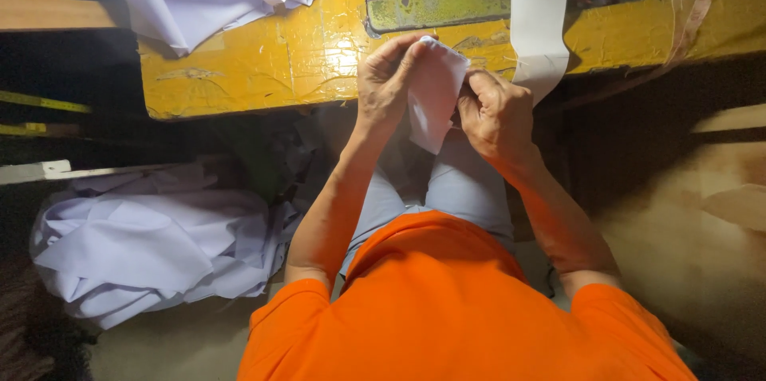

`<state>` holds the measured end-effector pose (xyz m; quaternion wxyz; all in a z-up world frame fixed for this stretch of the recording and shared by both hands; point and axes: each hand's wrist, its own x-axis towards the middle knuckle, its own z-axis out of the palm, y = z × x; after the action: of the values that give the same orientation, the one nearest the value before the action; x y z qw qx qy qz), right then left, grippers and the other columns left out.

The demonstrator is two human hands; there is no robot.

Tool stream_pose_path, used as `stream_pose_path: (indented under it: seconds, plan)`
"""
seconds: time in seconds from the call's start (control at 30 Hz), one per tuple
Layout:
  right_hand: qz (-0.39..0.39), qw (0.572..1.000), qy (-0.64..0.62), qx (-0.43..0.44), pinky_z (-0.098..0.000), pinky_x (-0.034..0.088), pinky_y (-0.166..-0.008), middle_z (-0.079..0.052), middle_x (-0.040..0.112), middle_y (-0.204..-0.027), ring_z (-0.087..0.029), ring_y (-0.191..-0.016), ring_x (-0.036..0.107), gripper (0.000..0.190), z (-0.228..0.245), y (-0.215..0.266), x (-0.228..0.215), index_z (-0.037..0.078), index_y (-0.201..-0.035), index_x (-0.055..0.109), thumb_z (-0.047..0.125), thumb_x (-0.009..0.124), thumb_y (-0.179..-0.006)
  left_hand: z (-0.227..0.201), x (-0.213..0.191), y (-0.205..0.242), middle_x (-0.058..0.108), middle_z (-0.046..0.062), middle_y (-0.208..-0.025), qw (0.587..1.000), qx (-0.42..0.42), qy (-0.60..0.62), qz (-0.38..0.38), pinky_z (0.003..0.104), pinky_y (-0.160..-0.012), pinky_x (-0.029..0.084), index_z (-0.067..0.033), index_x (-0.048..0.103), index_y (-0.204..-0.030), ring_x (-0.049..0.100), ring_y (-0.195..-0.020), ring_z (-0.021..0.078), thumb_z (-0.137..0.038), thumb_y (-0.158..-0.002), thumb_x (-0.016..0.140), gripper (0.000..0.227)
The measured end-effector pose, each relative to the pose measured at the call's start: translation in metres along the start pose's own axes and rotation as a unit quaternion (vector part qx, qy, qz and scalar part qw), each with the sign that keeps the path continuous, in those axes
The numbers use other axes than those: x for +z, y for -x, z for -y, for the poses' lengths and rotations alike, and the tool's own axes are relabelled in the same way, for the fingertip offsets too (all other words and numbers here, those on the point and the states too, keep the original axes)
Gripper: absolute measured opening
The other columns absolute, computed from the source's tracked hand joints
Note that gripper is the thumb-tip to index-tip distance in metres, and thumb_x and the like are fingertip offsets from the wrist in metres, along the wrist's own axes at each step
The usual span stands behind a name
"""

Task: Folding and trimming small white fabric strips using scissors on a workbench in a sewing factory.

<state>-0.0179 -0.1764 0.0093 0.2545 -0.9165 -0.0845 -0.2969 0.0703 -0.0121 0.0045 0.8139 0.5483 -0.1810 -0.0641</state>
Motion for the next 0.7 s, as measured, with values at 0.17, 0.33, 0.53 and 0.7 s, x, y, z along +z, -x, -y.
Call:
stream_pose_path:
  seconds: [0.17, 0.33, 0.53, 0.7]
  plan:
    - [0.003, 0.999, -0.042, 0.009, -0.0390, 0.053, -0.065, -0.014, 0.076, -0.094, -0.029, -0.075, 0.072, 0.009, 0.005, -0.004, -0.007, -0.003, -0.104, 0.072, 0.006, 0.072, -0.102, -0.004, -0.003, -0.002, 0.077, 0.008, -0.113, 0.999, 0.015, -0.033, -0.026, 0.027, -0.095, 0.057, -0.0070, 0.075, -0.116, 0.071, -0.108, 0.0161, -0.027, -0.100, 0.071, 0.026]
    - [-0.007, 1.000, -0.016, -0.001, -0.0393, 0.036, -0.050, -0.009, 0.052, -0.066, -0.025, -0.054, 0.045, 0.016, -0.003, 0.004, 0.002, 0.002, -0.081, 0.057, -0.004, 0.066, -0.094, -0.005, 0.005, 0.002, 0.078, 0.008, -0.112, 1.000, 0.016, -0.026, 0.002, 0.026, -0.097, 0.059, -0.0073, 0.075, -0.115, 0.073, -0.106, 0.0160, -0.021, -0.100, 0.072, 0.020]
    - [-0.077, 0.993, -0.077, 0.049, -0.0407, 0.058, -0.063, -0.016, 0.066, -0.071, -0.040, -0.075, 0.073, 0.009, -0.001, 0.000, 0.003, 0.003, -0.096, 0.074, 0.006, 0.068, -0.103, 0.005, 0.005, 0.005, 0.079, 0.012, -0.098, 0.996, 0.043, -0.082, 0.001, 0.031, -0.094, 0.057, -0.0062, 0.079, -0.108, 0.073, -0.098, 0.0128, -0.020, -0.102, 0.071, 0.017]
    - [-0.032, 0.997, -0.048, 0.055, -0.0373, 0.057, -0.063, -0.008, 0.066, -0.071, -0.033, -0.072, 0.073, 0.019, 0.002, 0.004, -0.019, 0.009, -0.096, 0.075, 0.023, 0.075, -0.107, 0.035, -0.017, -0.006, 0.078, 0.007, -0.097, 0.988, -0.038, 0.128, -0.078, 0.030, -0.085, 0.062, -0.0035, 0.073, -0.117, 0.075, -0.092, 0.0132, -0.019, -0.106, 0.065, 0.021]
